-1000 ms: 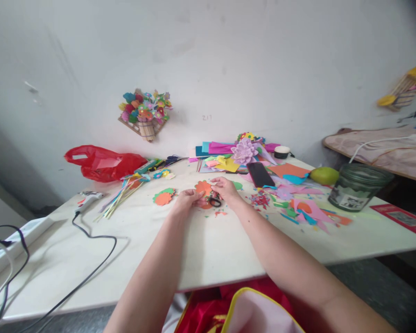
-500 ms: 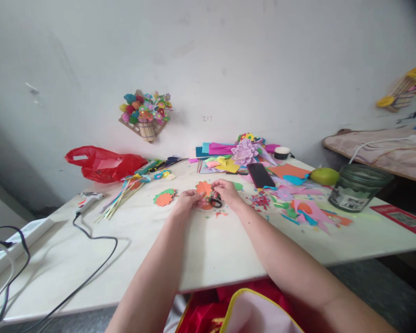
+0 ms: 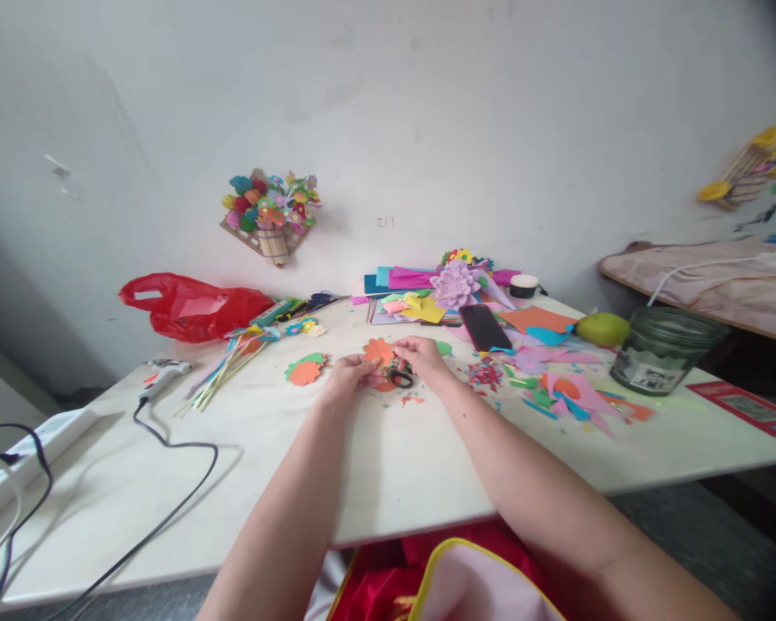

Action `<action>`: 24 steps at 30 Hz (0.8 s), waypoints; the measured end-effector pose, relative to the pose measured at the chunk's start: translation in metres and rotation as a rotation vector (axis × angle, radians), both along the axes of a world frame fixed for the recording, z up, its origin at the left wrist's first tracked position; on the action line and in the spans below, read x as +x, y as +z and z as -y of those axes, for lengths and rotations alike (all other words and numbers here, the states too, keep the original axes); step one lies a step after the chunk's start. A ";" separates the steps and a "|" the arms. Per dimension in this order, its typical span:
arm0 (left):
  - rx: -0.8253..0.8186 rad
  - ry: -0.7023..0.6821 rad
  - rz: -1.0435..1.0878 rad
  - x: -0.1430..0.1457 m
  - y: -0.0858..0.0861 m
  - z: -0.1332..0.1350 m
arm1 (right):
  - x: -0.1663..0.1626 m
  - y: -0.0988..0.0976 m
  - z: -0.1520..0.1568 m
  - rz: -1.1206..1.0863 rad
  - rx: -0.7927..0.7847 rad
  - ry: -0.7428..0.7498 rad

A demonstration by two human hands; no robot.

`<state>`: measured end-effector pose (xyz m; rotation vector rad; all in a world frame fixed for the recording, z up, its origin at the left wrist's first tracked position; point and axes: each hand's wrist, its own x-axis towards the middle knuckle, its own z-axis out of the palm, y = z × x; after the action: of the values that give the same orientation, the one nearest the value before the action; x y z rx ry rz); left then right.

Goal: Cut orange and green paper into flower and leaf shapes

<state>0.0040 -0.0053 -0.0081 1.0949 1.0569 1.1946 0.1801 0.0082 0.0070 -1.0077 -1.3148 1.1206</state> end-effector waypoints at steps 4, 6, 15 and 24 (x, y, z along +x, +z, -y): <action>0.004 -0.001 0.005 -0.001 -0.002 -0.002 | 0.000 -0.001 -0.001 -0.027 -0.008 0.008; 0.001 -0.005 -0.002 -0.001 -0.003 -0.002 | 0.000 -0.002 -0.002 -0.048 -0.014 0.020; -0.001 -0.011 0.013 0.000 -0.001 -0.002 | 0.000 -0.001 0.000 -0.065 -0.035 0.044; 0.042 -0.035 -0.013 0.000 -0.003 -0.004 | -0.004 -0.001 0.001 -0.033 -0.043 -0.011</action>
<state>0.0041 -0.0015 -0.0111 1.1512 1.0220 1.1878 0.1756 0.0076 0.0055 -1.0222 -1.2623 1.1568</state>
